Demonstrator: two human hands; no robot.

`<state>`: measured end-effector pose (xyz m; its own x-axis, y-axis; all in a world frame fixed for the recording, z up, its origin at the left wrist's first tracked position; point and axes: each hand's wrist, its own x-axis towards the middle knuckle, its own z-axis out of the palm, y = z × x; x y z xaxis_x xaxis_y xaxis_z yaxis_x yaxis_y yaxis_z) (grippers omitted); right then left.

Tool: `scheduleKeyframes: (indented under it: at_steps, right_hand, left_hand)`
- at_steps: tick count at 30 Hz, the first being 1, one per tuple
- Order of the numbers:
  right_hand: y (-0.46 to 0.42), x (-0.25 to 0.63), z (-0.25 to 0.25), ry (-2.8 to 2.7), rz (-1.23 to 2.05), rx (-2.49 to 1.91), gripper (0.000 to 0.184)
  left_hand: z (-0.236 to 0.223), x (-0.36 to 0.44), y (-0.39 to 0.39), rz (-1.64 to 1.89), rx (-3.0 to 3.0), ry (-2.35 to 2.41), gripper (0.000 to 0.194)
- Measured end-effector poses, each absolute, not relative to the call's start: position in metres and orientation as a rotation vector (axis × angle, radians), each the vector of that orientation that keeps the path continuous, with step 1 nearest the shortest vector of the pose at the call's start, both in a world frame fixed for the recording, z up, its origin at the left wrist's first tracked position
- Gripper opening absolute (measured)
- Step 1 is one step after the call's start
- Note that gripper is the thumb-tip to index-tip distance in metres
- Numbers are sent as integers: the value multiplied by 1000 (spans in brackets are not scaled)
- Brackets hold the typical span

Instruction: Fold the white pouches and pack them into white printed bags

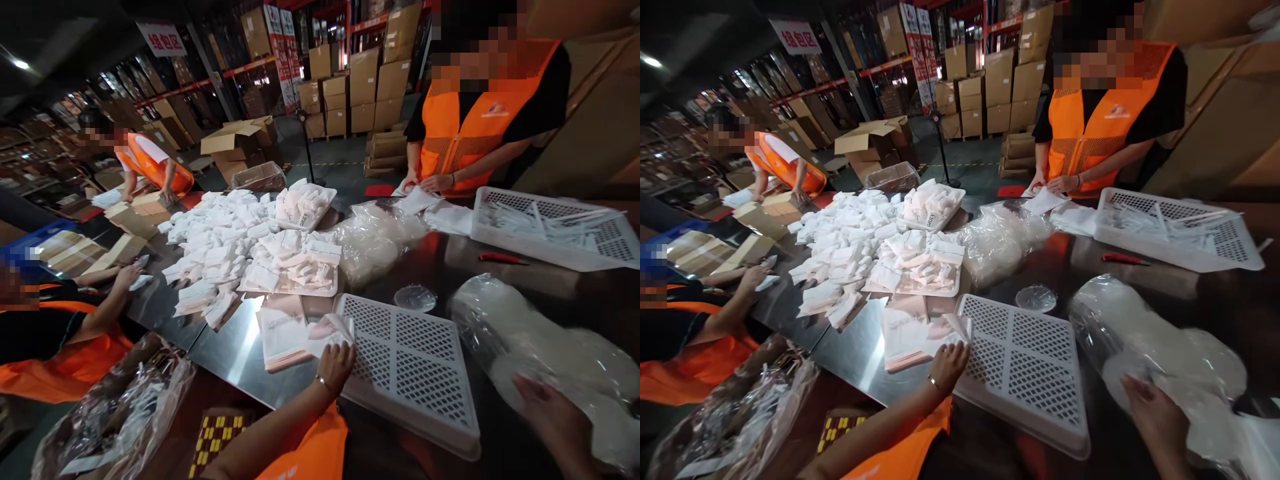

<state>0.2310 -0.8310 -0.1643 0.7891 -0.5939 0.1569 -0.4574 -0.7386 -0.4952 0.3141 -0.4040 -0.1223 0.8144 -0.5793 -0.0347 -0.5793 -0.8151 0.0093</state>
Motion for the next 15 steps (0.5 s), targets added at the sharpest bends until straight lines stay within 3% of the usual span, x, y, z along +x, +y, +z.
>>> scheduleKeyframes:
  at_steps: [4, 7, 13, 15]
  right_hand:
    - [-770, 252, -146, 204, -693, -2583, 29]
    - [-725, 267, -146, -204, -558, -2683, 19]
    - [-685, 267, -160, 40, -550, -2681, 31]
    - [-689, 264, -159, 191, -567, -2623, 26]
  left_hand:
    - [-100, 349, -415, 234, -3018, 465, 27]
    - [-89, 374, -436, 191, -3022, 410, 31]
    - [-113, 347, -462, 179, -2764, 1491, 29]
    - [-126, 330, -457, 163, -2689, 1679, 29]
